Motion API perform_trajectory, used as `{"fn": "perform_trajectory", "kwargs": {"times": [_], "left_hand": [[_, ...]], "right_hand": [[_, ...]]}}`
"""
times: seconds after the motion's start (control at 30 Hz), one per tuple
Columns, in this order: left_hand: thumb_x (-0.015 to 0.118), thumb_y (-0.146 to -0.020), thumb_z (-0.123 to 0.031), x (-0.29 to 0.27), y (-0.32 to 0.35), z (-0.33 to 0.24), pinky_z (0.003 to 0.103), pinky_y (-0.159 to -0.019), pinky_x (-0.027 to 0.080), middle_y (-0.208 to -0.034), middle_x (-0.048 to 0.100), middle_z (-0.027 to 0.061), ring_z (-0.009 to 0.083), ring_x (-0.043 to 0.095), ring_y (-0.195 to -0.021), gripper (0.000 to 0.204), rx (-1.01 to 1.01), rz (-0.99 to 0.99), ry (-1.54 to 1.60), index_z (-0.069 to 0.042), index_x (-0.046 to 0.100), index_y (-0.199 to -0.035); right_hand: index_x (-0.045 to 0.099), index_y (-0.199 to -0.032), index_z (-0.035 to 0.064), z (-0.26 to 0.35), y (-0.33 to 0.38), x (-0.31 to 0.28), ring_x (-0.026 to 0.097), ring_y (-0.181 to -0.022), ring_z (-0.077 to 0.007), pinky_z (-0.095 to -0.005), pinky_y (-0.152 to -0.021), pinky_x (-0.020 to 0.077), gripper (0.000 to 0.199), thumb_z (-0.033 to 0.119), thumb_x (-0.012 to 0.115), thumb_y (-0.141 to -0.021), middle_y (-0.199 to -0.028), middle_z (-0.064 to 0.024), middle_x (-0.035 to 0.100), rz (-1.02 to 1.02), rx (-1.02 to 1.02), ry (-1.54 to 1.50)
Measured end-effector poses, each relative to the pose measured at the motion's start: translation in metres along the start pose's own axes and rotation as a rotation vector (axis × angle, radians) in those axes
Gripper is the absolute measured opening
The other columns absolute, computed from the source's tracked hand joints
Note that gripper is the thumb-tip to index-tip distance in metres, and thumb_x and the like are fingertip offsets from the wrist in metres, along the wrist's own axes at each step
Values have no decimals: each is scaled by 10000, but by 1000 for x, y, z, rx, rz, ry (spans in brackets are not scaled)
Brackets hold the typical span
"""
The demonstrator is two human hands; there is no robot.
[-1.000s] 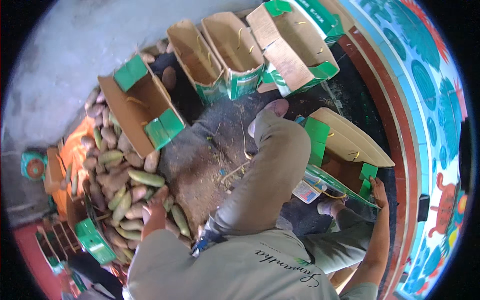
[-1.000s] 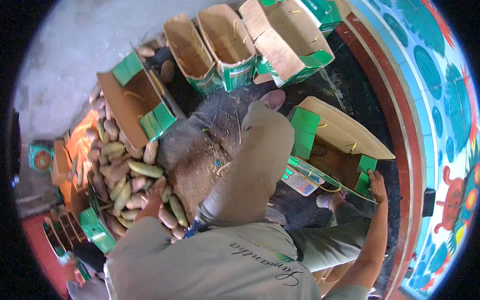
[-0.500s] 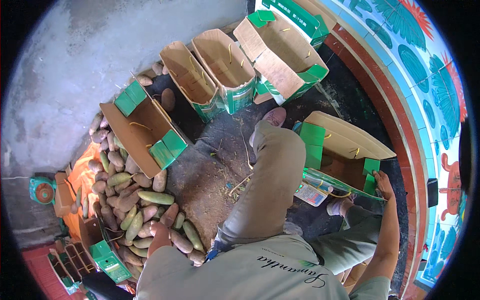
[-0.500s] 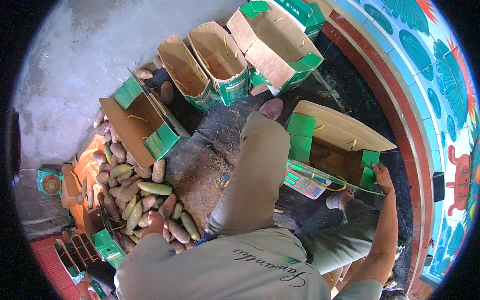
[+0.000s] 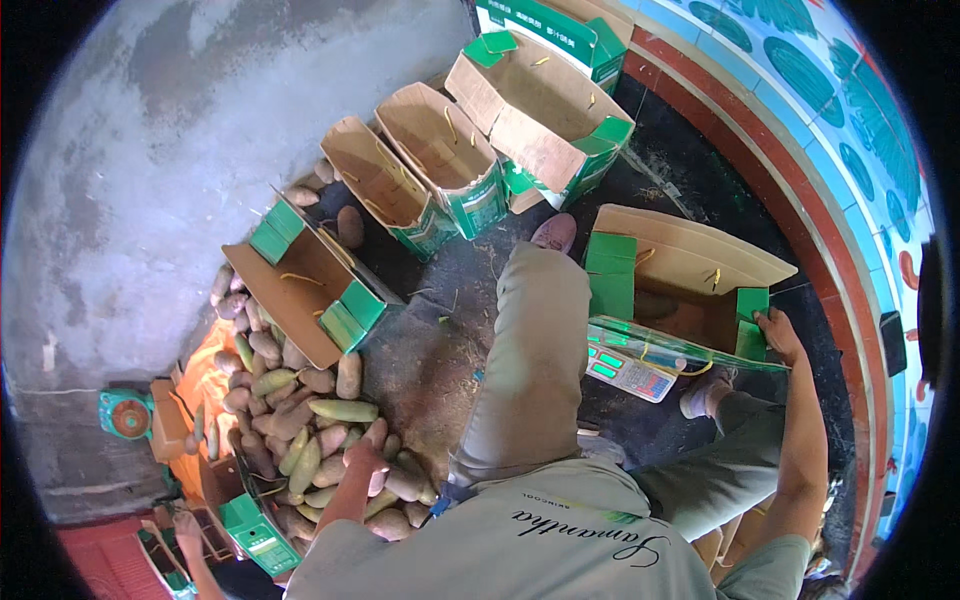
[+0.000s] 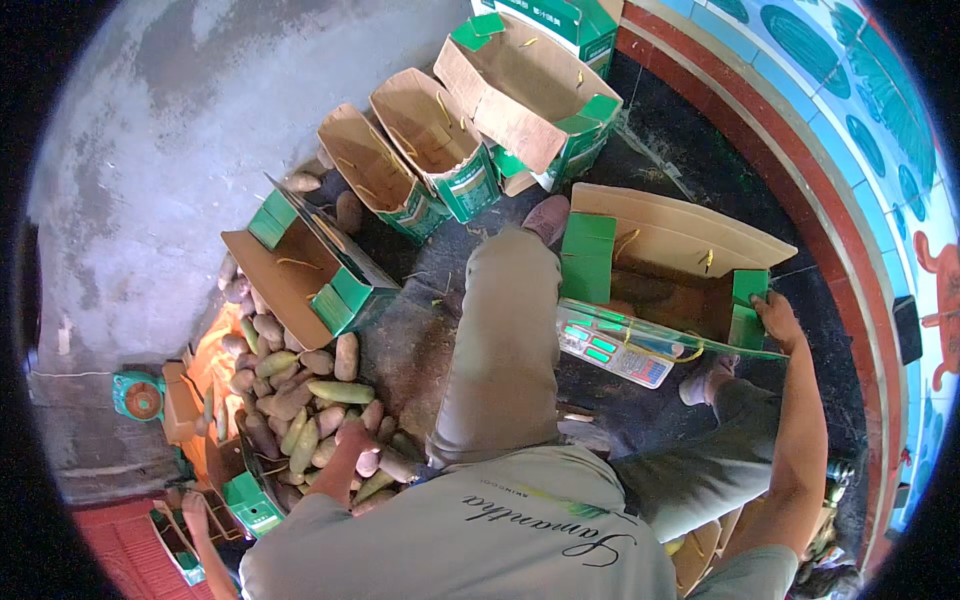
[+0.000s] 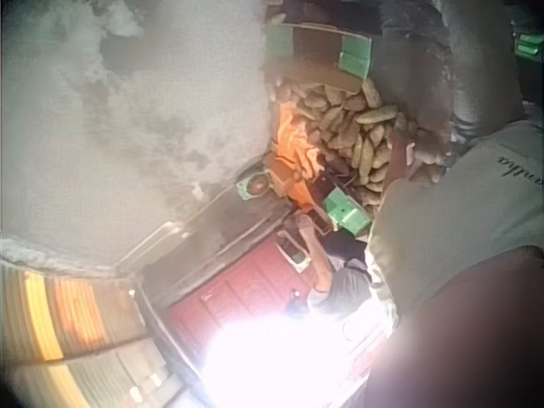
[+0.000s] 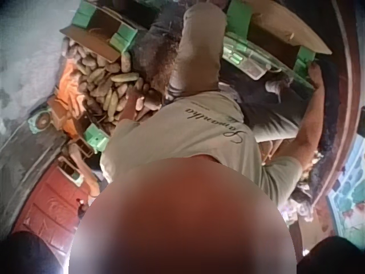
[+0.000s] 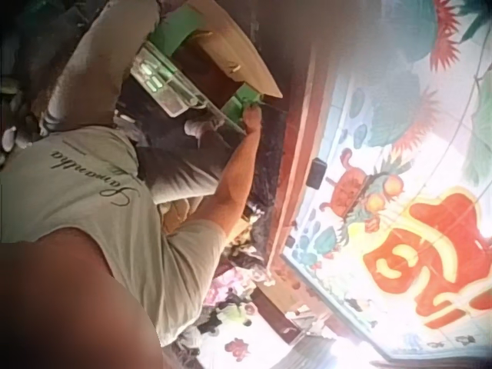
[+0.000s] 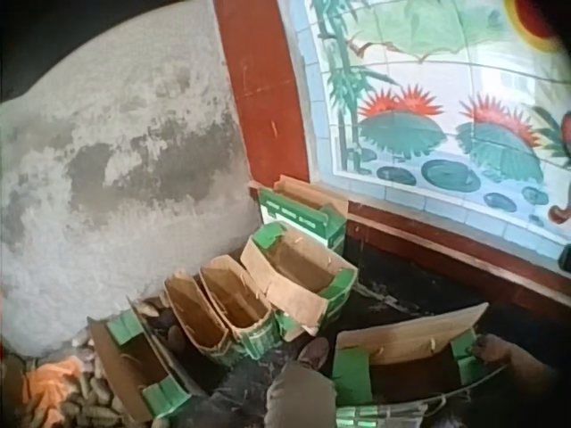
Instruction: Sorting vegetables from a pile on the floor into bags and boxes, weighing them on a scale.
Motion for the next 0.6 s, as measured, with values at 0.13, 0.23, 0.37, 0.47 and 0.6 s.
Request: {"fn": "perform_trajectory", "kwargs": {"times": [0.13, 0.23, 0.37, 0.47, 0.6], "left_hand": [[759, -548, -420, -82, 49, -26, 376, -841, 469, -1171, 479, 171, 312, 529, -1041, 810, 84, -267, 63, -118, 422, -1221], [737, -600, -354, -148, 98, -41, 368, -864, 439, -1062, 518, 145, 326, 527, -995, 648, 213, -651, 289, -62, 464, -1110], [744, -571, -183, -258, 195, -79, 378, -843, 419, -1007, 527, 147, 329, 517, -952, 537, 588, -1104, 575, -22, 506, -1025], [730, -576, -119, -319, 264, -102, 346, -833, 408, -942, 517, 133, 280, 516, -897, 477, 783, -1323, 774, -5, 508, -983], [706, -635, -73, -371, 317, -164, 303, -869, 386, -999, 519, 82, 180, 492, -952, 482, 1068, -1140, 1135, -6, 493, -1062]], "right_hand": [[547, -893, -73, -4, 0, -2, 599, -755, -303, -394, -654, 434, 356, 279, 539, -838, -764, -199, 598, -39, -60, 64], [547, -880, -75, 13, 9, -3, 597, -799, -352, -412, -703, 443, 353, 275, 527, -842, -786, -223, 603, -14, -13, 155], [555, -896, -74, -15, -10, 0, 610, -778, -357, -410, -671, 484, 350, 270, 510, -850, -801, -230, 607, -49, -54, 185], [559, -928, -74, 14, 8, 1, 629, -687, -326, -395, -563, 520, 353, 266, 495, -857, -801, -231, 606, 28, -40, 85], [557, -932, -78, 8, 7, -2, 630, -609, -312, -386, -499, 515, 344, 251, 496, -854, -810, -235, 608, 26, -22, 74]]}}
Point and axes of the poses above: each hand's wrist, its own y-axis away from the middle knuckle, its own x-axis out of the palm, z = x × y, the point moved 7 cm from there along -y, towards the middle knuckle
